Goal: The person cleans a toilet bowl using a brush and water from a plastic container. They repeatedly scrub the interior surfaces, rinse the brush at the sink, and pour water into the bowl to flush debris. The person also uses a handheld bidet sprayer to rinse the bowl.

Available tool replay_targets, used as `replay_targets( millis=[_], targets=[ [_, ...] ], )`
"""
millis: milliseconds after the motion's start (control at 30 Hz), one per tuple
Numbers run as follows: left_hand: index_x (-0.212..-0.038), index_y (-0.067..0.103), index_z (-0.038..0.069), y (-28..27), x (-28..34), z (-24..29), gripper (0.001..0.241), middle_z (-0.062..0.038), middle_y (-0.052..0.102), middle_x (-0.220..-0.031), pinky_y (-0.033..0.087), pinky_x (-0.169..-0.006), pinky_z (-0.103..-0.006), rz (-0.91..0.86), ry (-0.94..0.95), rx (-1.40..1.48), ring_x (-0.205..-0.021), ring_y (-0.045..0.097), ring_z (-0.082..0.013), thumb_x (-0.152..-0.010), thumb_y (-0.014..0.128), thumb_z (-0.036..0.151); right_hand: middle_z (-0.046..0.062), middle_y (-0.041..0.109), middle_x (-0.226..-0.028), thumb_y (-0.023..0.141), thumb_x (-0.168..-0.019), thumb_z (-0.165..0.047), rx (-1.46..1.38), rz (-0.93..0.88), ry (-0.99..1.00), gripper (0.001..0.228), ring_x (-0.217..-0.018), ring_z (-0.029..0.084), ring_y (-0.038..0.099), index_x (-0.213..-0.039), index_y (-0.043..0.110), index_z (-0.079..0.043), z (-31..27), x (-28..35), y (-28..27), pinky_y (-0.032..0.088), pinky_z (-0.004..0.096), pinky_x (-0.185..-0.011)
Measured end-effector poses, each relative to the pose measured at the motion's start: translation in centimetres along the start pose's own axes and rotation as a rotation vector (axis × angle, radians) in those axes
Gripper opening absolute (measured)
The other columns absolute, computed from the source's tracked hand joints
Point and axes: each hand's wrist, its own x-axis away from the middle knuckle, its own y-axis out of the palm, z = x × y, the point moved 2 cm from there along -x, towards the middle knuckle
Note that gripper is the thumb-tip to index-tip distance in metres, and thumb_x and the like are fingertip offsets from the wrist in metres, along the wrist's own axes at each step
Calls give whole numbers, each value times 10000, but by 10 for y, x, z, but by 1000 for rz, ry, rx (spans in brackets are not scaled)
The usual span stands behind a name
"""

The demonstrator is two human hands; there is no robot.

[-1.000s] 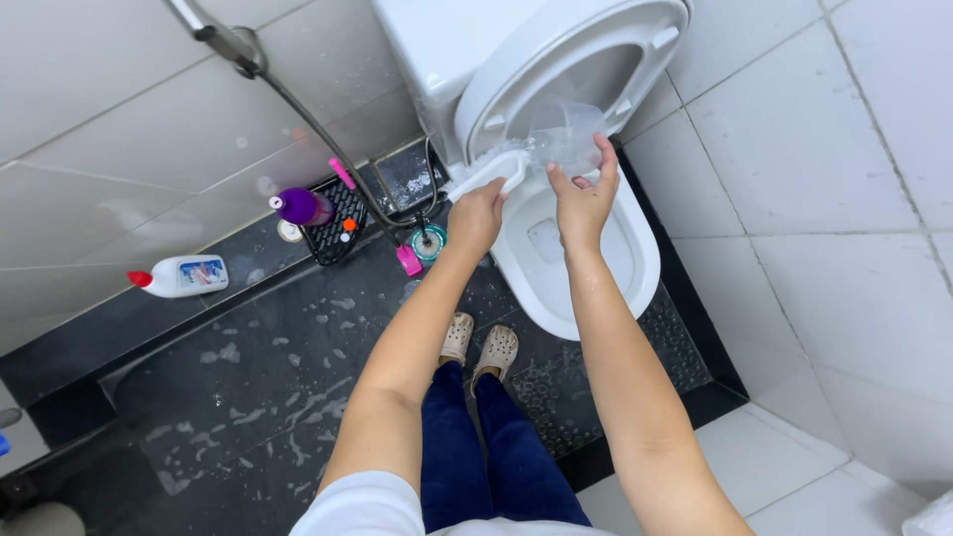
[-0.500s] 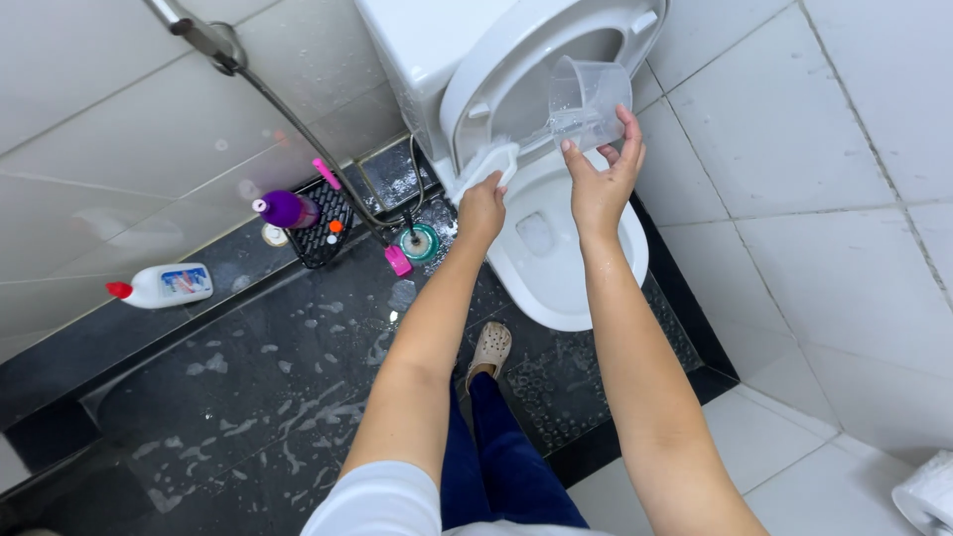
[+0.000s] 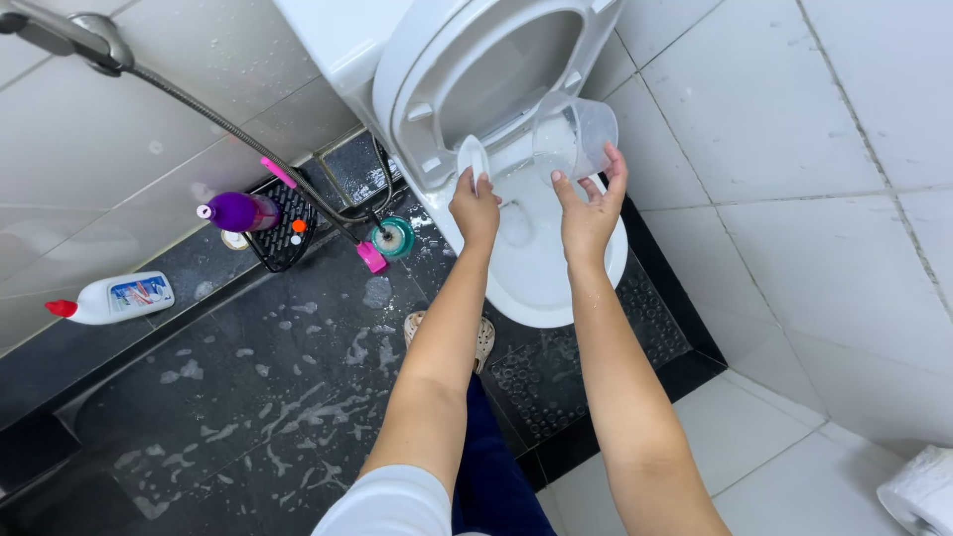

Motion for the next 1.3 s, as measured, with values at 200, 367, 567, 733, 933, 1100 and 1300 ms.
replay_targets(
  millis=[200, 367, 567, 733, 933, 1100, 1300],
  targets=[
    [-1363, 616, -13, 58, -56, -31, 401, -55, 683, -757, 483, -465, -299, -54, -185, 208, -541, 647, -133, -993, 618, 141, 192, 336, -1627, 818, -894, -22, -29, 0, 46, 774, -1480, 280, 408, -1529, 386, -120, 9, -4, -20, 456, 417, -1163],
    [-1432, 537, 10, 68, -60, -35, 471, -55, 684, -769, 495, -467, -289, -240, -239, 263, -553, 646, -131, -984, 625, 127, 207, 322, -1615, 820, -878, -13, -41, 26, 86, 792, -1474, 294, 402, -1527, 382, -128, 26, -4, -35, 473, 417, -1146],
    [-1293, 701, 78, -2, -37, -41, 355, -67, 760, -828, 563, -592, -296, -336, 36, -178, -592, 700, -132, -944, 680, 143, 200, 327, -1586, 820, -835, -21, -118, 14, 256, 845, -1317, 346, 543, -1527, 361, -181, 13, 8, -19, 529, 388, -1059],
    [-1289, 682, 80, -87, -11, -29, 343, -114, 759, -844, 562, -638, -338, -181, 54, -288, -621, 723, -187, -953, 665, 141, 194, 321, -1585, 797, -847, -10, -160, -44, 326, 850, -1293, 356, 552, -1541, 348, -209, 7, 40, 7, 565, 390, -980],
    [-1228, 717, 57, -216, 48, 4, 297, -152, 775, -903, 580, -703, -342, -111, 271, -344, -710, 758, -196, -944, 673, 133, 184, 324, -1547, 749, -879, -9, -263, -120, 365, 812, -1262, 331, 584, -1538, 318, -208, -16, 113, 39, 636, 358, -909],
    [-1225, 707, 48, -343, 129, 32, 303, -150, 776, -908, 584, -708, -326, 9, 272, -204, -736, 776, -191, -933, 661, 114, 172, 371, -1502, 742, -878, -4, -250, -232, 439, 793, -1153, 279, 633, -1523, 326, -200, -60, 208, 77, 635, 351, -884],
    [-1212, 712, 31, -521, 248, 15, 299, -170, 777, -897, 578, -729, -336, 166, 302, -187, -762, 780, -211, -927, 672, 109, 152, 493, -1409, 755, -861, 0, -301, -460, 489, 771, -1104, 270, 662, -1489, 349, -185, -101, 369, 145, 638, 362, -842]
  ],
)
